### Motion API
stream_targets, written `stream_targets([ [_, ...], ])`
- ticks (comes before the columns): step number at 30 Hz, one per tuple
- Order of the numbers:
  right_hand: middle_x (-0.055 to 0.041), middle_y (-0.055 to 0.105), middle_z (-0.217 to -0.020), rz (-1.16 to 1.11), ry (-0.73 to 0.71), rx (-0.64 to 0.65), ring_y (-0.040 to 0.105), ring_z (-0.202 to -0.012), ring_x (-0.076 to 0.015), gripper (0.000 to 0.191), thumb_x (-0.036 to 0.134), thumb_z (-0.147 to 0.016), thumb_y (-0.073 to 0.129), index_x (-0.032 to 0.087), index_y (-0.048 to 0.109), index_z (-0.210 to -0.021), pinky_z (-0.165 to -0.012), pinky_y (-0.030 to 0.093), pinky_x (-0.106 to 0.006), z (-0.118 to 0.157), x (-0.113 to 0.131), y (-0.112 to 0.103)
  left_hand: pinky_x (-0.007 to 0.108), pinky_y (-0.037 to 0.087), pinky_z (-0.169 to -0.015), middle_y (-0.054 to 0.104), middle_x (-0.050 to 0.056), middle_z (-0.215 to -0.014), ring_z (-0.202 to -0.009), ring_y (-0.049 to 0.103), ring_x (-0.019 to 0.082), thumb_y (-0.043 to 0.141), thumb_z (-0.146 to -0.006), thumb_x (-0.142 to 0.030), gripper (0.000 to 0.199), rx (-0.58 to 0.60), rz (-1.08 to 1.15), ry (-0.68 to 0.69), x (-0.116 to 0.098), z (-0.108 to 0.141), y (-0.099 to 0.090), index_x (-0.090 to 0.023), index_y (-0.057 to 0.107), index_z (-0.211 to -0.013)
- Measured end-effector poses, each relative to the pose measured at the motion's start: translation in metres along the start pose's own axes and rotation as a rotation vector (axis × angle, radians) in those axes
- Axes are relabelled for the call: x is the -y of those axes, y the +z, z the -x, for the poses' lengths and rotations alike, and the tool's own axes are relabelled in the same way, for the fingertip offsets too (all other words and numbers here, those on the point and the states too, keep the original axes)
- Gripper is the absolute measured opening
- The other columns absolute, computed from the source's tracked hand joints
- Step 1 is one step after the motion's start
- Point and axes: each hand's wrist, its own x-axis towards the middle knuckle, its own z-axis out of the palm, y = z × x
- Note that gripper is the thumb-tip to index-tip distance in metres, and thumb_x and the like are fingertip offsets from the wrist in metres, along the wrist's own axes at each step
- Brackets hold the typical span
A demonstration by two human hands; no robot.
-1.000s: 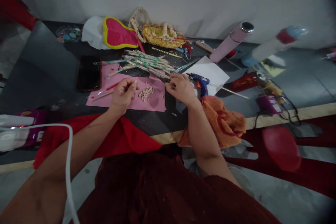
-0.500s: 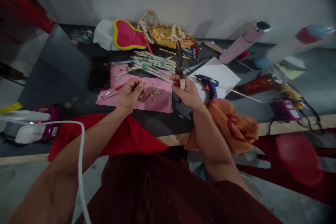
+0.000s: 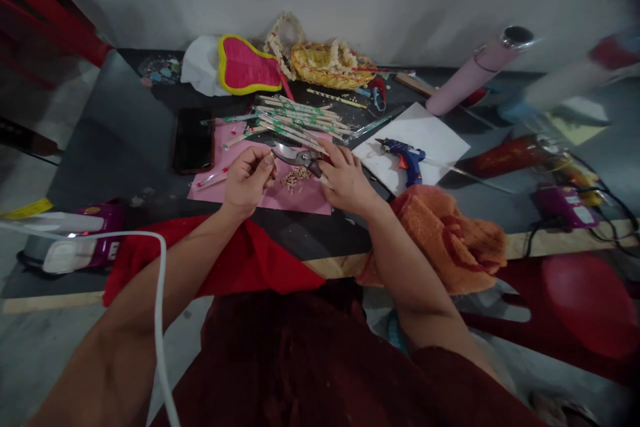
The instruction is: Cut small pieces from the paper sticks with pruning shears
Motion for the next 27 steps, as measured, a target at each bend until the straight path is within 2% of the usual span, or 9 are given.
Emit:
stream_targets([
  [13,-0.0059,0.024,-0.154,-0.001,-0.032,0.022,0.030,-0.130,-0.0325,0.028,0.025,-0.086,0.047,0.022,0.055,-0.113,-0.094,0.039,-0.054,-0.0008,0.0052,0.0016,0.019,0.029,-0.039,0.059,-0.001,-0.060,-0.042,0.042,0.006,0.070,-0.075,-0.043,0.030,0.114,-0.058,-0.033,0.0039,0.0020,-0.0025,-0.019,0.053,-0.078],
  [21,-0.0083,0.025,-0.153,-0.034,-0.049,0.031,0.036,-0.128,-0.0335,0.029,0.022,-0.084,0.047,0.020,0.054,-0.113,-0.093,0.042,-0.052,-0.0018,0.0051,0.0013,0.019,0.027,-0.038,0.060,-0.001,-0.060,-0.041,0.040,0.005,0.071,-0.075,-0.043,0.030,0.126,-0.073,-0.040,0.0033,0.0037,-0.0024,-0.019,0.052,-0.076],
  [25,-0.0076,0.034,-0.149,-0.118,-0.042,0.008,0.040,-0.127,-0.0315,0.029,0.024,-0.083,0.048,0.021,0.053,-0.112,-0.096,0.042,-0.051,-0.0025,0.0032,0.0058,0.020,0.027,-0.039,0.060,-0.001,-0.060,-0.041,0.040,0.006,0.070,-0.075,-0.043,0.029,0.120,-0.078,-0.037,0.0037,0.0029,-0.0035,-0.019,0.053,-0.075],
  [27,-0.0092,0.040,-0.145,-0.191,-0.018,-0.040,0.044,-0.125,-0.0296,0.036,0.027,-0.083,0.050,0.020,0.049,-0.118,-0.097,0.042,-0.048,-0.0030,0.0022,0.0092,0.020,0.027,-0.039,0.059,-0.001,-0.060,-0.041,0.040,0.006,0.070,-0.075,-0.043,0.029,0.110,-0.078,-0.024,0.0038,0.0025,-0.0040,-0.019,0.053,-0.074],
])
